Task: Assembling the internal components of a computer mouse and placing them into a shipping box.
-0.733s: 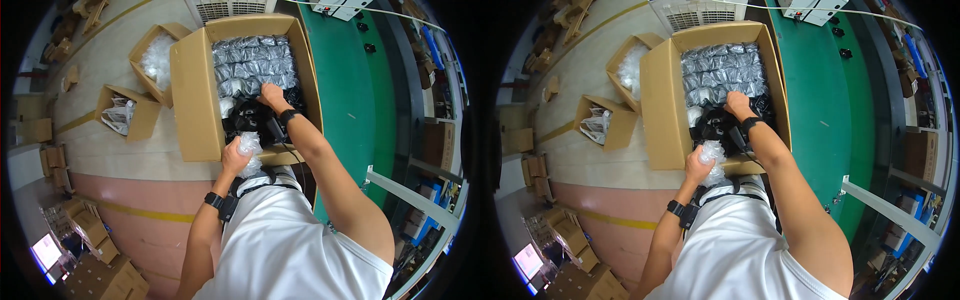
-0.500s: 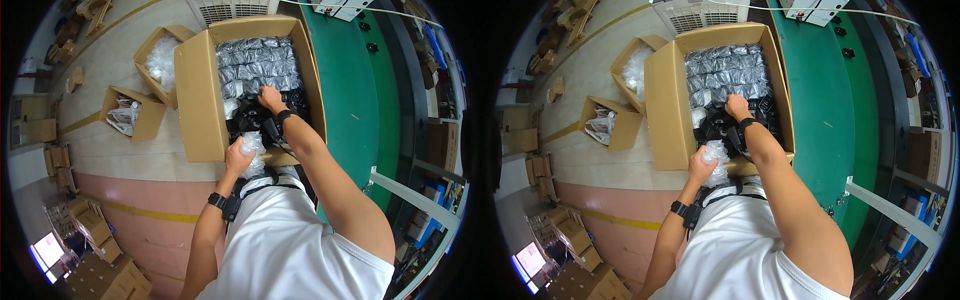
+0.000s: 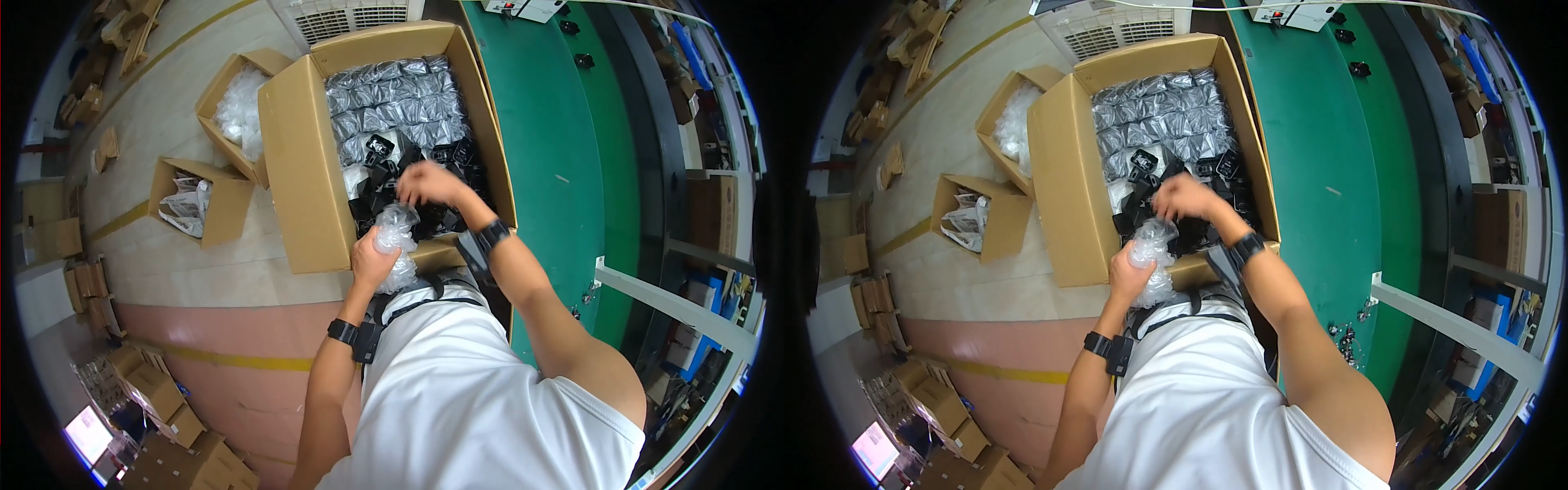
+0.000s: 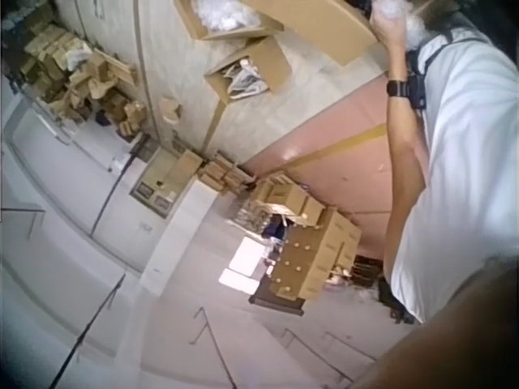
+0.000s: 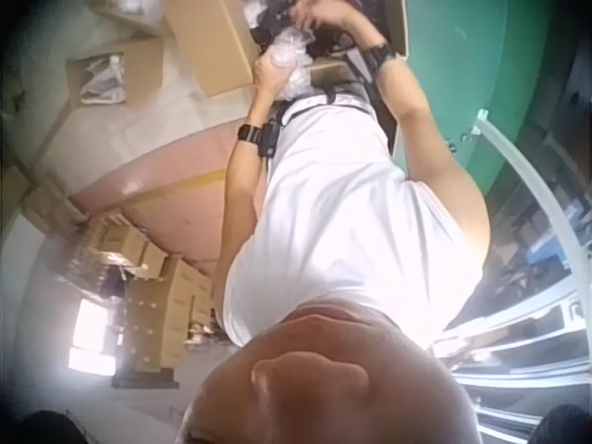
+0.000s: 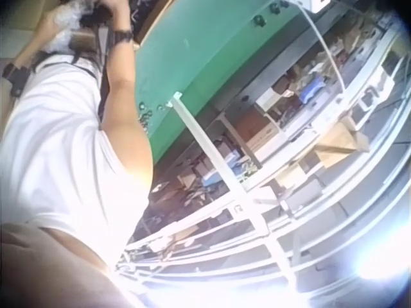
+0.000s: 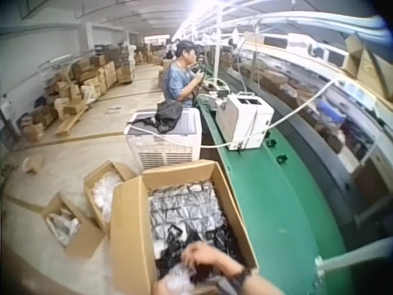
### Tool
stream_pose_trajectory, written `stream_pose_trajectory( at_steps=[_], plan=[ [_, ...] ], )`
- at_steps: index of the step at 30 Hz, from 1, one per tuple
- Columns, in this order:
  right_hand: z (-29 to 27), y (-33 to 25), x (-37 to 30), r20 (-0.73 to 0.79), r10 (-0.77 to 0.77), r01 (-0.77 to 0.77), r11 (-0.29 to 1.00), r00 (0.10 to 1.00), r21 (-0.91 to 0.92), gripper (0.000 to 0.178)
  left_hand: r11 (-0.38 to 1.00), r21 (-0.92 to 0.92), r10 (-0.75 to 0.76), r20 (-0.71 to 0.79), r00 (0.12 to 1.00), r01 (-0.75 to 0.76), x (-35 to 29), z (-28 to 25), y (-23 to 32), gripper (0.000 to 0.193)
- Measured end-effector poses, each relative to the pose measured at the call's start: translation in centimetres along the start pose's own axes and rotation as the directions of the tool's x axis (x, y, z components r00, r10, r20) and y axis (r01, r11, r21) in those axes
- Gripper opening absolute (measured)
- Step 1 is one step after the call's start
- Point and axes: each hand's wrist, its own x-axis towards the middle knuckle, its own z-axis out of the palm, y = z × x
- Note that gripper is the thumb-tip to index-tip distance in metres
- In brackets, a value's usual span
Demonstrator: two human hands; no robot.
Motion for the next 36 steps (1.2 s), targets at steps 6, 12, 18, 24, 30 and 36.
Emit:
stream_pose_trajectory(
  at_steps=[6, 12, 18, 24, 30, 36],
  plan=[
    [-3.9, 4.9, 6.4, -0.629, -0.094, -0.469, 0.585, 0.772, -0.662, 0.029, 0.997, 0.032, -0.068, -0.029, 0.997, 0.069, 0.0, 0.1, -0.2, 0.033],
    [-4.3, 6.0, 8.4, -0.577, -0.122, -0.444, 0.517, 0.808, -0.732, 0.024, 0.998, 0.006, -0.055, -0.029, 0.998, 0.055, -0.3, 0.6, -0.2, 0.031],
    [-0.6, 3.4, 4.8, -0.294, -0.161, 0.015, 0.896, 0.942, -0.444, 0.015, 0.998, 0.049, -0.027, -0.058, 0.998, 0.030, -0.5, 0.6, -0.2, 0.031],
    [3.1, 1.6, -1.8, 0.606, -0.037, 0.004, 0.998, 0.794, 0.056, 0.009, 0.917, 0.155, 0.378, -0.034, 0.925, -0.369, 0.2, 0.1, 1.9, 0.035],
    [-2.0, 2.9, 2.2, -0.415, -0.193, -0.089, 0.817, 0.889, -0.570, 0.029, 0.994, 0.080, 0.082, -0.001, 0.997, -0.081, -0.3, 0.2, 1.1, 0.035],
    [-6.0, 3.2, 4.9, -0.522, 0.041, -0.474, 0.485, 0.852, -0.735, 0.049, 0.996, 0.085, -0.016, -0.011, 1.000, 0.017, -0.3, 0.4, 0.3, 0.035]
  ],
)
